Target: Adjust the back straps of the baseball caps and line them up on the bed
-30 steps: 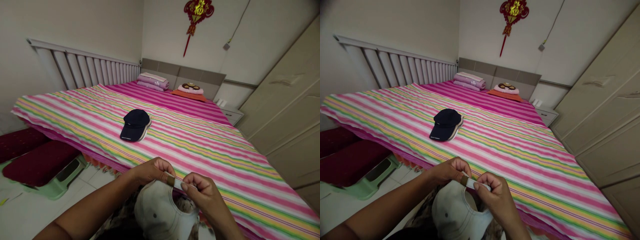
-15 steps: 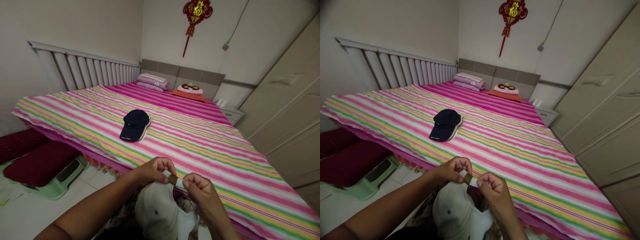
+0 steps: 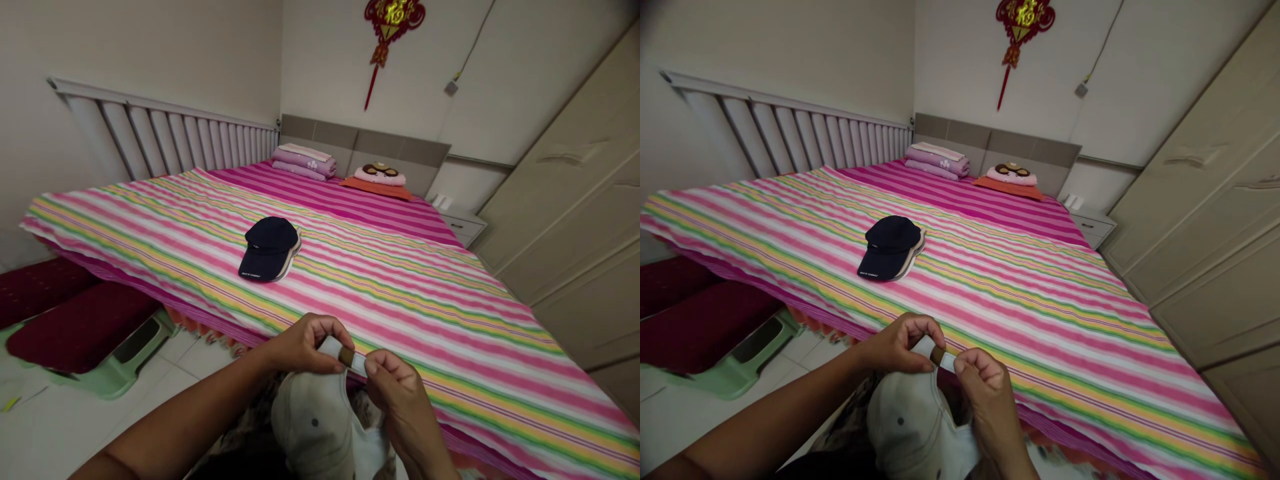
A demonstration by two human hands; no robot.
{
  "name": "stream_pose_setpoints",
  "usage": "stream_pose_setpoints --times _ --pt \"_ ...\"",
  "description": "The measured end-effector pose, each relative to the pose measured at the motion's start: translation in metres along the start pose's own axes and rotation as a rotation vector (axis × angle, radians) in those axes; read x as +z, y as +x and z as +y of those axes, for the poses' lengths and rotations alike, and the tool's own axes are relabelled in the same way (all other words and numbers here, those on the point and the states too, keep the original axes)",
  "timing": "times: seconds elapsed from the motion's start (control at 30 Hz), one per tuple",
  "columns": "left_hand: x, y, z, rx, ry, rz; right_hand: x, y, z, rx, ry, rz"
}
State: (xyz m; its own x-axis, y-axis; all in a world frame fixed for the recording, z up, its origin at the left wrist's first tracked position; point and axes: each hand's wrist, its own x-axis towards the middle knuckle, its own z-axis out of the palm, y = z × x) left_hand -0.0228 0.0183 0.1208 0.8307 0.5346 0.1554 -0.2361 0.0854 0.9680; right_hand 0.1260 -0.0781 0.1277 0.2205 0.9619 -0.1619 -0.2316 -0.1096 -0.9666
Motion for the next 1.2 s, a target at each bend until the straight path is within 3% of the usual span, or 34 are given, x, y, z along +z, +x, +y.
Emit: stream_pose_setpoints --times 0.4,0.7,1.2 --pt "-0.0004 -0.0011 -0.0026 0.039 0.062 0.024 -0.0035 -0.0002 0.0043 -0.048 -0.047 0.041" --pt "0.0021 -0.0014 0.0025 0.169 0.218 0.035 -0.0029 -0.0036 -0.0004 -0.035 -0.036 0.035" --pt "0.0045 -0.0012 0.0035 0.107 0.237 0.047 -0.0025 -0.0007 0.0001 0.014 0.013 -0.002"
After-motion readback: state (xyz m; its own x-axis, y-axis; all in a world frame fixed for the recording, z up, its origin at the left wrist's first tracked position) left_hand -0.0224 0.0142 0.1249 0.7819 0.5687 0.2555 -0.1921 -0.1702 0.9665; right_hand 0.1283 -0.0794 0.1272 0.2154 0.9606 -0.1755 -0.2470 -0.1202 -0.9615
